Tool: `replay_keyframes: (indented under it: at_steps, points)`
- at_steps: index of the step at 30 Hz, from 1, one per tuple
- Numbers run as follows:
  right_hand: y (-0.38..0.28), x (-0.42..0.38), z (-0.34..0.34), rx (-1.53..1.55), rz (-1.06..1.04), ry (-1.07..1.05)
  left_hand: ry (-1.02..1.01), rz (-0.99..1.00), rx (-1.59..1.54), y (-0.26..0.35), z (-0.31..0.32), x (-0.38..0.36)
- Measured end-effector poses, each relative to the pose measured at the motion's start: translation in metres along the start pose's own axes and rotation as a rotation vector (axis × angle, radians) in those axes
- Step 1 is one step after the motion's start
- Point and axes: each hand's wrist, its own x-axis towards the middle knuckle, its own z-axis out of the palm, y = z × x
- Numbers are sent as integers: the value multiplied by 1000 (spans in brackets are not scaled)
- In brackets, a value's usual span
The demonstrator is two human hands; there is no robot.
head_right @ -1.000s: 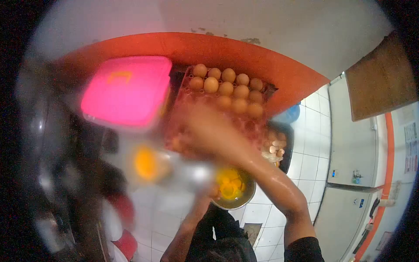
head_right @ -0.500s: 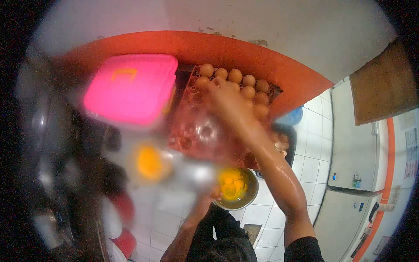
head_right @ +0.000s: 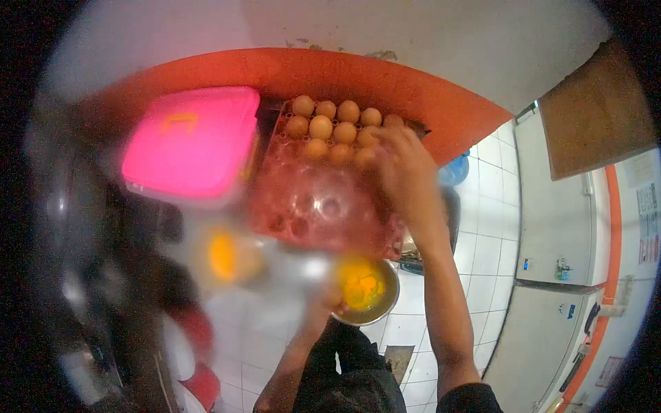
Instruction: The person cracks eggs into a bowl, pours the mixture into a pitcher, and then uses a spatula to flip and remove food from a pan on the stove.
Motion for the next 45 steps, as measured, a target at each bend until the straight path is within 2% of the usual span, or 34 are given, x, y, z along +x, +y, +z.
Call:
replay_keyframes:
  at_steps: [1,3,5,6,7,8,11,12,13,15,16,17,18,19,20,21,22,23,24,25,27,30,32,33,35,37,38,39,41,42,44,45]
  points:
    - [3,-8,-9,47,111,42,29,-51,-69,-6,-1,2]
    - [19,-14,-9,-60,40,4,55,-115,-136,-15,1,2]
    - [36,-21,-9,-163,-9,-26,91,-142,33,-18,6,3]
    - [41,-17,-6,-164,-5,-123,86,-157,41,-22,7,2]
    - [47,-14,-4,-162,0,-224,57,-112,32,-27,9,1]
    - [53,-14,-1,-211,50,-233,26,-66,23,-30,10,-1]
    - [63,-19,-6,-149,98,-195,70,-111,-6,-37,16,-4]
    - [67,-22,-5,-12,35,-42,66,-113,-4,-36,19,-4]
    - [70,-29,-6,-12,35,-41,95,-93,8,-35,23,-5]
    - [74,-61,-7,261,439,155,139,-84,14,-41,26,-7]
    - [67,-82,-13,355,395,156,177,-107,28,-49,25,-7]
    - [66,-109,-11,614,467,271,213,-127,41,-56,26,-7]
    - [35,-127,-6,563,466,435,218,-128,36,-58,29,-8]
    - [62,-170,9,461,508,449,237,-106,72,-56,35,-6]
    - [37,-189,19,593,542,533,258,-89,110,-56,39,-5]
    - [37,-223,38,435,616,527,261,-90,107,-60,42,-3]
    - [29,-247,55,471,620,474,297,-61,172,-65,44,0]
    - [30,-276,78,600,768,384,331,-35,240,-70,47,0]
    - [-18,-243,54,257,782,15,331,-38,243,-72,49,1]
    - [-34,-230,49,361,919,-129,324,40,286,-74,52,2]
    - [-27,-255,69,384,803,-35,315,130,336,-64,56,4]
    - [-26,-250,54,566,828,83,340,16,345,-48,62,-5]
    - [-26,-252,51,548,808,75,317,129,416,-60,59,-1]
    - [-25,-253,50,532,790,66,315,131,413,-59,60,-1]
    - [-22,-254,52,506,751,43,326,-2,305,-57,60,-1]
    - [-20,-258,56,483,719,18,335,59,309,-91,37,10]
    - [-16,-264,61,577,748,88,339,114,310,-104,30,13]
    - [-4,-273,78,573,752,87,338,110,308,-97,38,8]
    - [21,-284,114,187,550,103,343,140,459,-66,60,-1]
    - [11,-296,94,543,605,44,344,143,460,-62,61,-3]
    - [6,-282,81,568,630,61,354,-90,192,-55,58,-4]
    - [7,-280,77,588,661,78,353,-89,193,-62,49,-2]
